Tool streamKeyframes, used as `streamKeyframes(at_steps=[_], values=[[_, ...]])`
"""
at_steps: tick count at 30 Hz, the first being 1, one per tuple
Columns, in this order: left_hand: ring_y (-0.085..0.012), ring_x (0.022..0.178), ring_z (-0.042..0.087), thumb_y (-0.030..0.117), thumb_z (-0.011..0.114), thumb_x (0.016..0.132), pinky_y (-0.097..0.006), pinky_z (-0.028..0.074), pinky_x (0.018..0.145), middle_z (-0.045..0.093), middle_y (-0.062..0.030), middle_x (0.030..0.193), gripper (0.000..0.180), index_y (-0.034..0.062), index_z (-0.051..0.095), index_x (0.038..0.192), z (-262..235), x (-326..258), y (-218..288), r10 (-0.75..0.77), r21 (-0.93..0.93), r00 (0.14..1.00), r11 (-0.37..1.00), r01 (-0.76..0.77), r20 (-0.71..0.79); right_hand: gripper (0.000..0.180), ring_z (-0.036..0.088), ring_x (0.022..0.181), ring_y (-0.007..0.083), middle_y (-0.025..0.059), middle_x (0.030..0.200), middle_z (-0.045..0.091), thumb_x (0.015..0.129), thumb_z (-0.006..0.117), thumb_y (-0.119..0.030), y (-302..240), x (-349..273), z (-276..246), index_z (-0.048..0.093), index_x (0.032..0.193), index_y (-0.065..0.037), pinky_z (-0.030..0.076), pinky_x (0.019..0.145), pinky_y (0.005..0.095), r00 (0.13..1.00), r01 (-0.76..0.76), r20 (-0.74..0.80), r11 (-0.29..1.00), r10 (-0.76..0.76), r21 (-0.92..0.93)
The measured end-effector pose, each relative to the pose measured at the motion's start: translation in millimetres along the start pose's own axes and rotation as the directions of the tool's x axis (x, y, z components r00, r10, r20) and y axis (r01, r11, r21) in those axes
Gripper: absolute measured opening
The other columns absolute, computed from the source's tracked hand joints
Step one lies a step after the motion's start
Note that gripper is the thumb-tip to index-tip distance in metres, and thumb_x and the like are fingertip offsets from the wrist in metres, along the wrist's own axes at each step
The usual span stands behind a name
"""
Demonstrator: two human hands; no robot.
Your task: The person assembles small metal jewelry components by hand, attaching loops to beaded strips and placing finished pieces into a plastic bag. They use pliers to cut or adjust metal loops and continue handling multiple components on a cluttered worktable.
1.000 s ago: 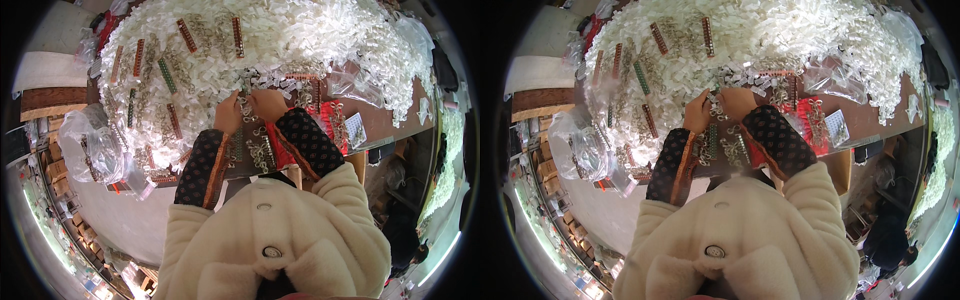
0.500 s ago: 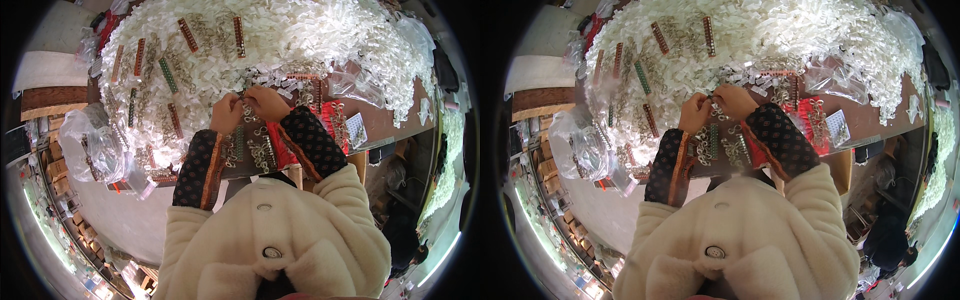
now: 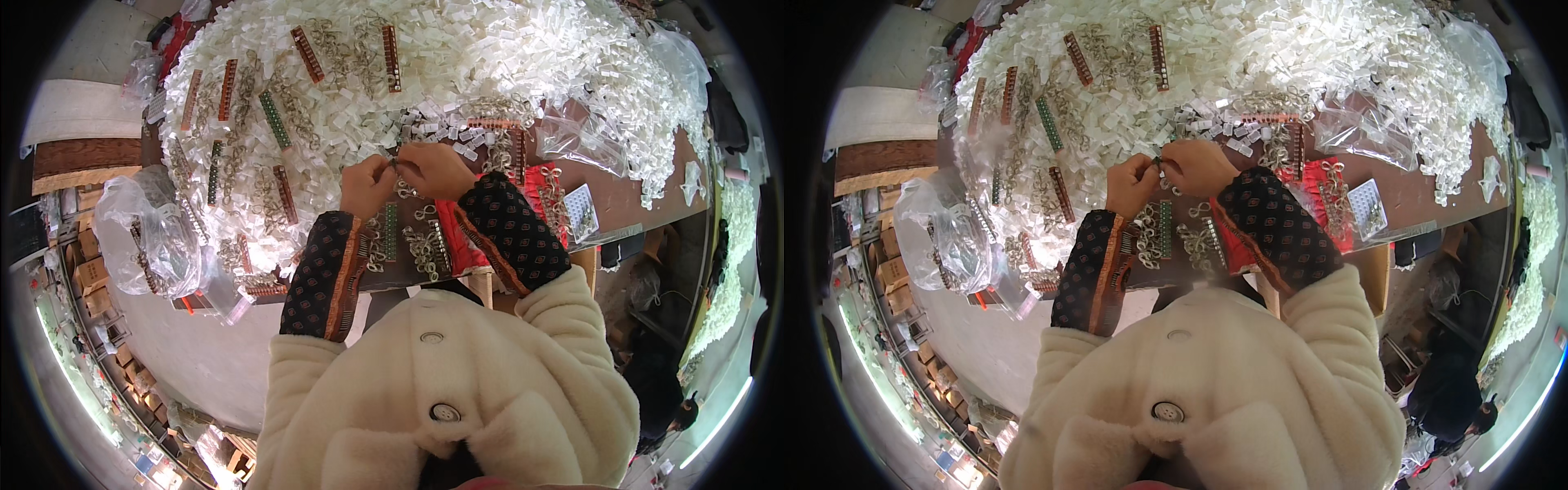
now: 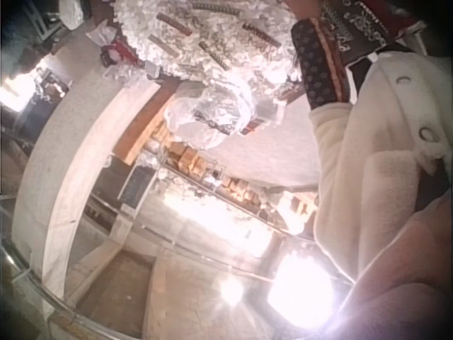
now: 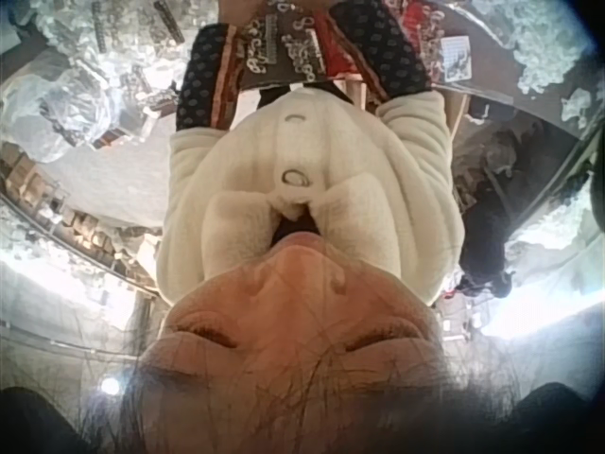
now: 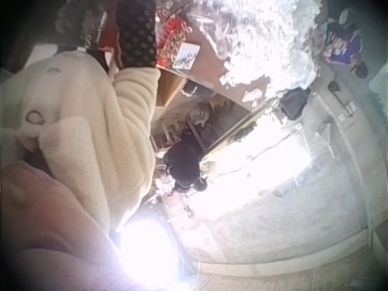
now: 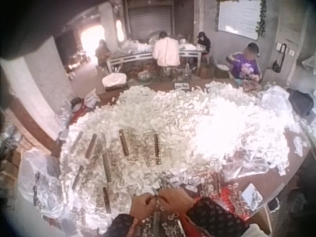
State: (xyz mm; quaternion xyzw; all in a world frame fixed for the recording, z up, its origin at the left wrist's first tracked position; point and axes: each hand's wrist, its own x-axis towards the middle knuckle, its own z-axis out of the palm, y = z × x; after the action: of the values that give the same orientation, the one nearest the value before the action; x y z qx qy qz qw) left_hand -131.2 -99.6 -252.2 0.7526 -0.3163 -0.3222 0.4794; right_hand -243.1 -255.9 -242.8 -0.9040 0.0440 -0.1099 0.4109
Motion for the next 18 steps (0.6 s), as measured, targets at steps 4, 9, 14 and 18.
streamKeyframes(at_steps=[4,9,14,18], values=[[-0.0097,0.059,0.056,0.016,0.064,0.084,-0.03,0.048,0.057,0.064,-0.0087,0.066,0.019,-0.0024,0.066,0.089,5.6,-2.1,-5.1,0.008,0.008,0.998,1.0,-0.007,-0.06,0.014,0.061,0.074,0.0364,0.0136,0.078,0.06,0.084,0.06,-0.019,-1.8,-3.4,10.9,0.058,0.084,-0.005,0.048,0.064,0.0452,0.994,-0.032,-0.102,0.999,0.03,-0.017],[-0.0092,0.057,0.055,0.016,0.064,0.082,-0.029,0.047,0.055,0.062,-0.0097,0.063,0.018,-0.0022,0.066,0.084,14.9,-4.5,-11.3,0.037,0.041,0.987,0.999,-0.032,-0.153,0.014,0.061,0.073,0.036,0.0132,0.077,0.06,0.083,0.059,-0.019,2.8,-10.2,27.7,0.058,0.082,-0.005,0.048,0.063,0.0454,0.985,-0.071,-0.158,0.996,0.062,-0.047],[-0.006,0.056,0.052,0.013,0.063,0.084,-0.027,0.044,0.052,0.061,-0.005,0.061,0.016,-0.0026,0.063,0.082,16.7,-6.3,-16.8,0.093,0.094,0.98,0.993,-0.077,-0.175,0.013,0.061,0.072,0.0374,0.0148,0.075,0.058,0.085,0.062,-0.015,-1.4,-12.6,32.6,0.056,0.081,-0.004,0.047,0.061,0.0452,0.977,-0.107,-0.185,0.994,0.103,-0.01],[-0.006,0.056,0.052,0.012,0.063,0.085,-0.027,0.044,0.052,0.06,-0.0032,0.06,0.015,-0.0025,0.063,0.081,11.0,-11.7,-15.0,0.062,0.017,0.992,0.998,-0.061,-0.11,0.013,0.06,0.072,0.0373,0.0156,0.074,0.058,0.084,0.062,-0.016,-2.9,-10.3,19.0,0.058,0.082,-0.003,0.047,0.061,0.0451,0.992,-0.042,-0.111,0.994,0.053,0.101]])
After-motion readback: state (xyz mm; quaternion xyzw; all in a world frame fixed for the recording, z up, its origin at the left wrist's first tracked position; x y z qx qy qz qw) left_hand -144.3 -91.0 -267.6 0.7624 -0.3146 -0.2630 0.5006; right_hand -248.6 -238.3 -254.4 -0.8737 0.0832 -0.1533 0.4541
